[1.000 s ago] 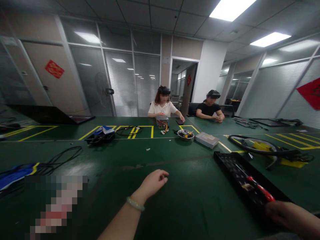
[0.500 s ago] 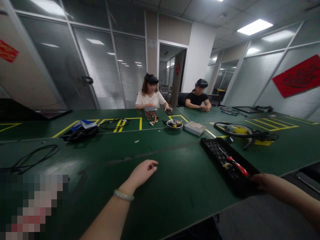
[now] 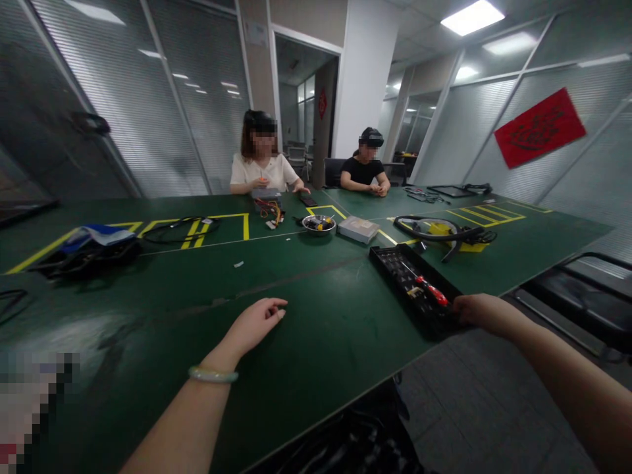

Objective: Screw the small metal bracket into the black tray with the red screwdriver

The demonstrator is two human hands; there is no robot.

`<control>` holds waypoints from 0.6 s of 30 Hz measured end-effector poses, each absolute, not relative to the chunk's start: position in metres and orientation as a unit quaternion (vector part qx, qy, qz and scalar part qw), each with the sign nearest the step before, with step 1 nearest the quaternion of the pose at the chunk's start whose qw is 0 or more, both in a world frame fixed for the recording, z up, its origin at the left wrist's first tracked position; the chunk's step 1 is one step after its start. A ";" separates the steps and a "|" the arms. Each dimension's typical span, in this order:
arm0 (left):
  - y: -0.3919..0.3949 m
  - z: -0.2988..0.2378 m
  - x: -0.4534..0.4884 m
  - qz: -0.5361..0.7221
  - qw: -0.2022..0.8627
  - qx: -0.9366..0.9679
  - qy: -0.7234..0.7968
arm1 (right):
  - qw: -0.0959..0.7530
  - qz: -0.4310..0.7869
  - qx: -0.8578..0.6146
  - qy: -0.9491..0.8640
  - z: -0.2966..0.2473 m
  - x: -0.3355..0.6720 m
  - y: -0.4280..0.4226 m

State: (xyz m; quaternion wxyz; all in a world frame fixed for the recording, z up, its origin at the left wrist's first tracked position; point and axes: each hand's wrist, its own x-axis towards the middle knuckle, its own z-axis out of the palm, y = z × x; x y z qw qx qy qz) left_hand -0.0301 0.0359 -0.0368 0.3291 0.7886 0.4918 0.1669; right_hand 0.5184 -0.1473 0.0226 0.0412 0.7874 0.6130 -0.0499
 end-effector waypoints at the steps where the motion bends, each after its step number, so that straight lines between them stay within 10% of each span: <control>1: 0.036 -0.036 -0.030 0.164 0.330 0.789 0.492 | 0.046 -0.050 0.790 0.610 0.025 0.516 -0.149; 18: 0.038 -0.039 -0.032 0.155 0.327 0.793 0.489 | 0.097 -0.093 0.763 0.632 0.048 0.516 -0.157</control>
